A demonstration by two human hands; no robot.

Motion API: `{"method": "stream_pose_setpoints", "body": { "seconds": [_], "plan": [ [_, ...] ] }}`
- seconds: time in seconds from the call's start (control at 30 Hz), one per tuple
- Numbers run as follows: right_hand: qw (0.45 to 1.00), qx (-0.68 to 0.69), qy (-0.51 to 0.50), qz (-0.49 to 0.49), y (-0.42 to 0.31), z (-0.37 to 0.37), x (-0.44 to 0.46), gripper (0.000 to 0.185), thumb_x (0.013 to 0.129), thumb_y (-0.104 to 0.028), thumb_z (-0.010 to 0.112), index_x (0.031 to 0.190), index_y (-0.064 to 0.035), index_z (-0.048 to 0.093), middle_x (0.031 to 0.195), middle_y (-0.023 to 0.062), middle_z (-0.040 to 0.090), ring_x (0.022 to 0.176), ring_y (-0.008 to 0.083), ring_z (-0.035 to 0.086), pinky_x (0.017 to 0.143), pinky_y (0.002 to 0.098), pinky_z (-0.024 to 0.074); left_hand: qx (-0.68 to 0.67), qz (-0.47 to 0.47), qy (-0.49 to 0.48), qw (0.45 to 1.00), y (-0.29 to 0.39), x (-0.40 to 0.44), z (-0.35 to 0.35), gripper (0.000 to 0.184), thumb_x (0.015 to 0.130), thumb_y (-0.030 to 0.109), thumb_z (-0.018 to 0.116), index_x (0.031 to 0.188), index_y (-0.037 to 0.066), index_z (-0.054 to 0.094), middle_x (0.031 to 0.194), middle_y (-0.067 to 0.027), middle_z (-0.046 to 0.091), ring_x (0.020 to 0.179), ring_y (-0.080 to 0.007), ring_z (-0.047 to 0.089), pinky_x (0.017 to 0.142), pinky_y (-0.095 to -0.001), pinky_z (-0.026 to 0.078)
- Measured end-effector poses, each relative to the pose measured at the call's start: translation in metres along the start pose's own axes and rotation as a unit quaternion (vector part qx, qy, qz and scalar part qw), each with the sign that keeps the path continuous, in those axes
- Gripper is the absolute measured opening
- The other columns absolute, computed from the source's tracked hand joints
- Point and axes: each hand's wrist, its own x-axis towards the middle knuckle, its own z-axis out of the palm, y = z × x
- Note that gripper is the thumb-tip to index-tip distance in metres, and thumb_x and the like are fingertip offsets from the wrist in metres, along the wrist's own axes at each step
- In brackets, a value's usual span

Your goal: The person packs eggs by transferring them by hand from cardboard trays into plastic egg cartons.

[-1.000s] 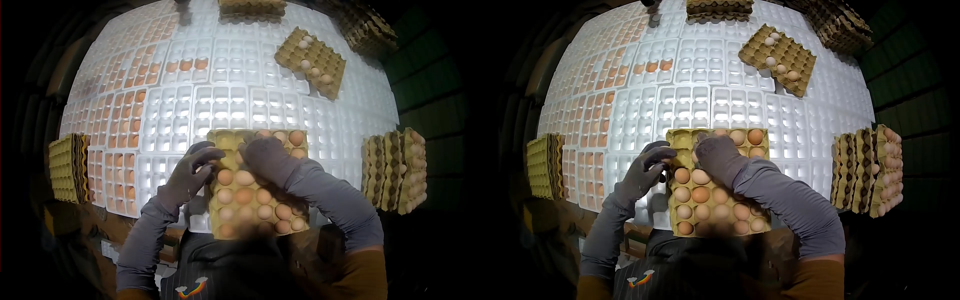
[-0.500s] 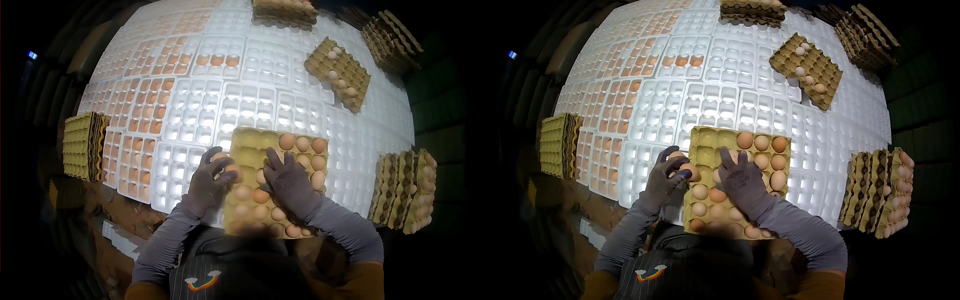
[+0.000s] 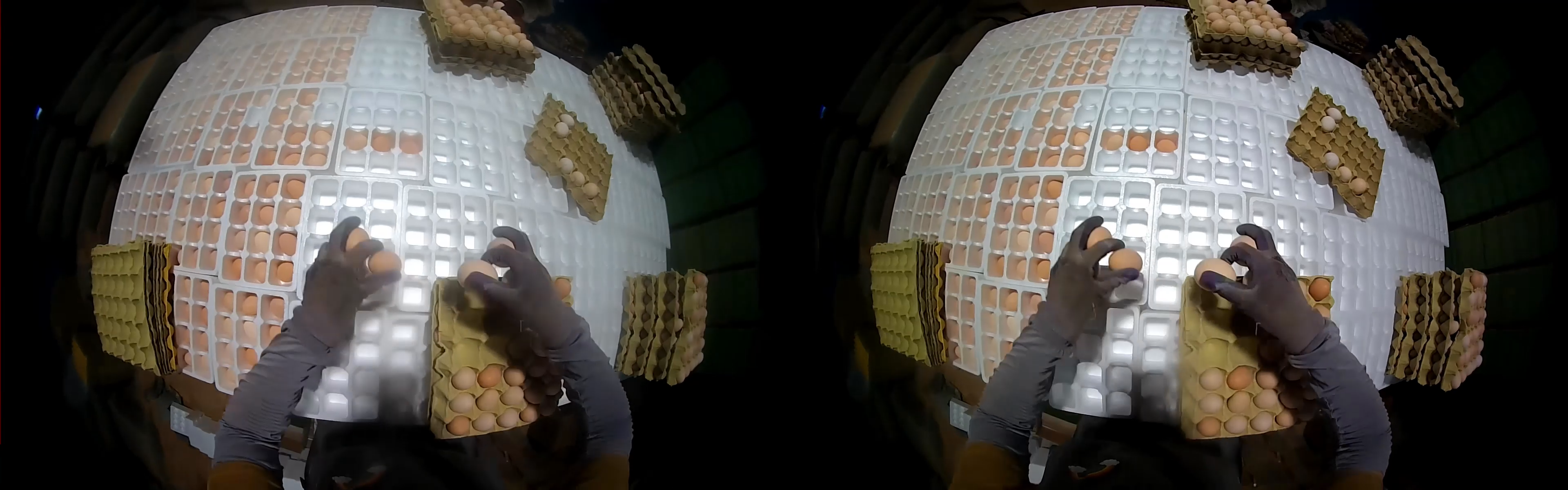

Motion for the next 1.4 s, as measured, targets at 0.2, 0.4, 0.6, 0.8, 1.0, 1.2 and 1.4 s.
{"method": "stream_pose_setpoints", "body": {
  "seconds": [0.2,0.4,0.6,0.8,1.0,1.2,1.4],
  "plan": [
    [0.932,-0.354,0.061,-0.044,-0.004,0.067,0.198,0.03,0.086,-0.034,0.075,0.104,-0.0102,0.068,0.131,0.0105,0.05,0.113,0.0354,0.057,0.089,0.047,0.0555,0.181,-0.056,0.017,0.982,-0.103,0.147,0.005,0.049,0.083,0.033,0.08,0.126,0.013,0.067,0.148,-0.016,0.046,0.124,-0.0386,0.057,0.103,-0.0459,0.05],
    [0.967,-0.225,0.087,-0.087,0.013,0.108,0.252,0.035,0.094,-0.023,0.063,0.129,-0.021,0.063,0.14,0.0119,0.051,0.116,0.0314,0.062,0.096,0.0435,0.0537,0.018,-0.097,0.102,0.99,-0.145,0.135,0.011,0.047,0.089,0.028,0.075,0.132,0.015,0.062,0.14,-0.0127,0.055,0.112,-0.0343,0.065,0.096,-0.0438,0.054],
    [0.963,-0.207,0.144,-0.096,-0.003,0.149,0.266,0.033,0.092,-0.03,0.063,0.123,-0.0182,0.067,0.119,0.0103,0.064,0.098,0.0321,0.069,0.086,0.0439,0.0549,0.097,-0.07,-0.032,0.992,-0.154,0.088,-0.007,0.047,0.089,0.031,0.075,0.13,0.01,0.064,0.128,-0.0137,0.063,0.118,-0.0323,0.061,0.098,-0.0416,0.051],
    [0.965,-0.142,0.176,-0.136,0.022,0.18,0.217,0.056,0.094,-0.01,0.06,0.147,-0.0226,0.046,0.123,0.0169,0.058,0.113,0.0372,0.055,0.099,0.0498,0.0464,-0.177,-0.06,0.104,0.977,-0.114,0.105,0.017,0.044,0.093,0.022,0.07,0.135,0.015,0.061,0.12,-0.0148,0.057,0.108,-0.0319,0.06,0.093,-0.0434,0.049],
    [0.96,0.241,0.134,-0.036,-0.029,0.083,0.129,0.05,0.099,-0.001,0.052,0.148,-0.0092,0.047,0.121,0.0052,0.056,0.109,0.013,0.054,0.099,0.0288,0.0456,0.093,0.061,0.131,0.985,-0.127,0.121,0.084,0.044,0.094,0.018,0.066,0.137,0.022,0.059,0.121,-0.0067,0.057,0.113,-0.0284,0.055,0.101,-0.0449,0.042],
    [0.957,0.048,0.285,0.027,0.044,-0.034,-0.049,0.034,0.095,-0.002,0.062,0.129,-0.0046,0.065,0.128,0.0079,0.062,0.12,0.0183,0.059,0.103,0.0319,0.0468,-0.177,0.001,0.111,0.978,-0.061,0.071,0.031,0.034,0.1,0.006,0.053,0.133,0.004,0.062,0.122,-0.015,0.061,0.112,-0.0293,0.061,0.094,-0.0384,0.051],
    [0.992,-0.063,0.095,-0.056,0.12,-0.067,-0.077,0.037,0.086,-0.014,0.075,0.123,-0.0111,0.069,0.121,0.0107,0.067,0.119,0.0305,0.06,0.1,0.0403,0.0496,-0.159,0.12,-0.058,0.978,0.072,0.005,0.058,0.028,0.091,0.008,0.065,0.119,0.006,0.071,0.11,-0.0132,0.069,0.107,-0.033,0.063,0.096,-0.0434,0.051]
  ]
}}
